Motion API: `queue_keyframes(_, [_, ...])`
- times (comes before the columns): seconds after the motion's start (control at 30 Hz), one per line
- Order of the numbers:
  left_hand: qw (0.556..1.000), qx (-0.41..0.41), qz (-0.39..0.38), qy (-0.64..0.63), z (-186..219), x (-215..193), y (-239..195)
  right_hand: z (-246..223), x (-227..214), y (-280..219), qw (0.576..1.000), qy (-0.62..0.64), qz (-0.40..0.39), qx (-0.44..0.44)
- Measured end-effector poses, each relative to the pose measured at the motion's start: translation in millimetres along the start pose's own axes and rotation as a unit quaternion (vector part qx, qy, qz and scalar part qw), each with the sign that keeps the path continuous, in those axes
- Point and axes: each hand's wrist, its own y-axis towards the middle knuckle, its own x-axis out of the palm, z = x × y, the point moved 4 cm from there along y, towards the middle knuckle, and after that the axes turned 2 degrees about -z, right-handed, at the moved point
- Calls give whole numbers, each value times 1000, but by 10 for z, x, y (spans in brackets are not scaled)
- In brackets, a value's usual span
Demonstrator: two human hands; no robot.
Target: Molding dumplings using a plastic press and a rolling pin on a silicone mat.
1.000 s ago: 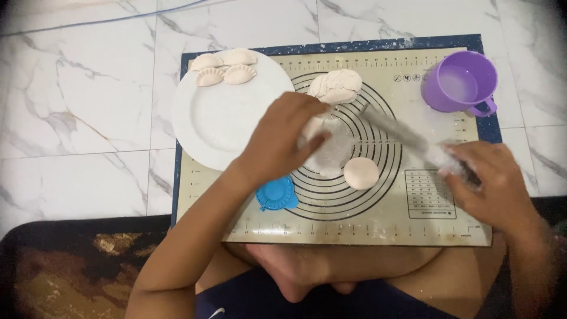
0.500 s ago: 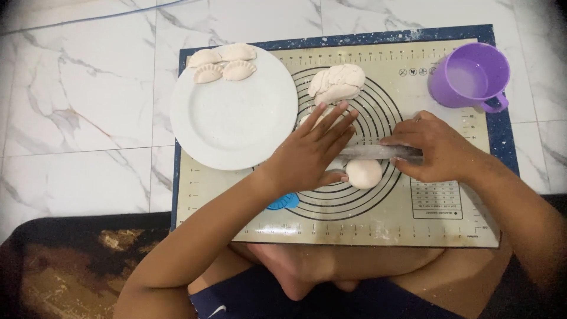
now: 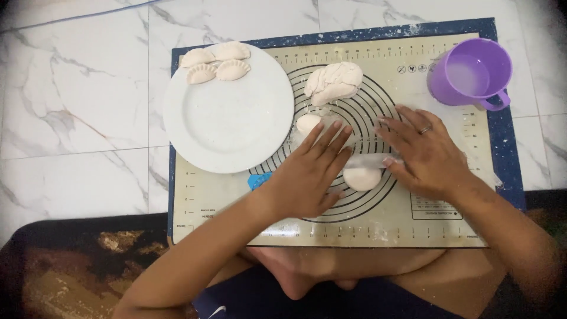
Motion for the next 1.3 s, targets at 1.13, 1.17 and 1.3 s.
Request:
queue_keyframes(1.13, [994, -40, -92, 52, 214, 114, 766, -508, 152, -874, 974, -25, 221, -29])
queue_keyframes(1.17, [992, -66, -103, 14, 190, 122, 773, -544, 62, -821, 970, -12, 238, -41])
queue_keyframes(1.3, [978, -125, -142, -85, 72, 264, 742, -552, 6, -777, 962, 12, 263, -66])
